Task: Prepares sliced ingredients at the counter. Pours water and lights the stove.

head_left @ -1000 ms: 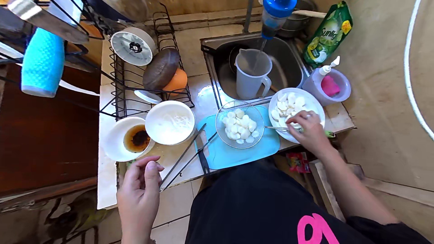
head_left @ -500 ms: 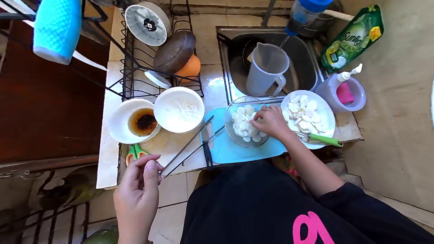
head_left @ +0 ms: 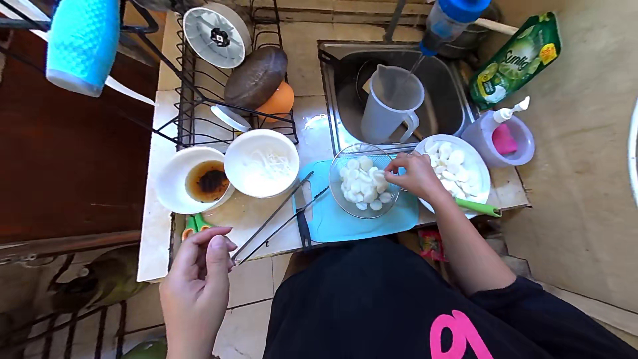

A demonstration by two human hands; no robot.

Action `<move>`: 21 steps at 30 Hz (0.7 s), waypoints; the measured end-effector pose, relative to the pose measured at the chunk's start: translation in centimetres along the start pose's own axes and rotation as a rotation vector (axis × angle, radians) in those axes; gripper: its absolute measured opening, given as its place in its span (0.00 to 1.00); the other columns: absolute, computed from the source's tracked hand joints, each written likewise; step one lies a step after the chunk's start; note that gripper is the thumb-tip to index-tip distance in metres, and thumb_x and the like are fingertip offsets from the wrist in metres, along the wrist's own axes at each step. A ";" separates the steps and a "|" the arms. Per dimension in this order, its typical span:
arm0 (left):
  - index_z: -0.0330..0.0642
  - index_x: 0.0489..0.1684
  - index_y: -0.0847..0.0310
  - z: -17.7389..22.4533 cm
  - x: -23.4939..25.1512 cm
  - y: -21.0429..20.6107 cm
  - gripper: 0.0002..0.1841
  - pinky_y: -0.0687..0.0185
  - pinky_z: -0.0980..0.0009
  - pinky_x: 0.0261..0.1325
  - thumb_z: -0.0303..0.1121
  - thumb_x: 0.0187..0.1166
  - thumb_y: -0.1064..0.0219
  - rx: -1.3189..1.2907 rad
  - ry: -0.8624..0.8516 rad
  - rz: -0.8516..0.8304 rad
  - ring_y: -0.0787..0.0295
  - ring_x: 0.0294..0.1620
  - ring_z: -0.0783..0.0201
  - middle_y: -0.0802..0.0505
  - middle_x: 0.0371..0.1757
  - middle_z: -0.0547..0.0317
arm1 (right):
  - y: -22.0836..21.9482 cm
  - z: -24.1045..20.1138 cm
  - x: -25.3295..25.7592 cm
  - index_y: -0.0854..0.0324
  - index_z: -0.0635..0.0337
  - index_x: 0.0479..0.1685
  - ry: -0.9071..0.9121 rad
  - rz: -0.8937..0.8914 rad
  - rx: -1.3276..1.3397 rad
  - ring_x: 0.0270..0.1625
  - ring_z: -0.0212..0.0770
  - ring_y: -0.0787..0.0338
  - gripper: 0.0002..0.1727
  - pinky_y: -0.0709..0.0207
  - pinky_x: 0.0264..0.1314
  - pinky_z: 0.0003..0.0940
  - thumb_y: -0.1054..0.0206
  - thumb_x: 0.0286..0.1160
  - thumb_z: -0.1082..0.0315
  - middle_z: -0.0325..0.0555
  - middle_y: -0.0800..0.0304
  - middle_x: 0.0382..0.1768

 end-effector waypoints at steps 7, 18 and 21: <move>0.27 0.55 0.21 0.2 0.4 -0.2 0.20 0.28 0.93 0.33 0.39 0.91 0.49 0.003 -0.012 -0.021 0.25 0.29 0.92 0.15 0.35 0.73 | 1.8 0.6 -2.1 0.08 0.64 0.38 -0.054 0.227 -0.103 0.51 0.65 0.12 0.08 0.30 0.60 0.68 0.29 0.76 0.68 0.59 0.07 0.41; 0.27 0.56 0.22 0.3 0.6 -0.7 0.21 0.28 0.93 0.34 0.41 0.91 0.50 0.026 -0.026 -0.044 0.25 0.30 0.92 0.15 0.36 0.71 | -1.2 -1.0 -3.2 0.07 0.62 0.37 -0.025 -0.040 -0.101 0.50 0.58 0.14 0.09 0.33 0.62 0.60 0.30 0.75 0.66 0.55 0.08 0.38; 0.27 0.55 0.21 0.4 0.5 -0.7 0.21 0.28 0.93 0.34 0.40 0.91 0.50 0.016 -0.021 -0.036 0.25 0.30 0.93 0.15 0.35 0.72 | -2.0 -1.6 -3.1 0.07 0.63 0.37 0.021 -0.005 -0.071 0.48 0.59 0.13 0.10 0.32 0.61 0.60 0.29 0.75 0.65 0.56 0.09 0.36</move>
Point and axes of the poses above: each hand's wrist, its own x-axis towards the middle knuckle, its own y-axis out of the back of the hand, z = x × y, the point moved 4 cm from there along x, towards the middle knuckle
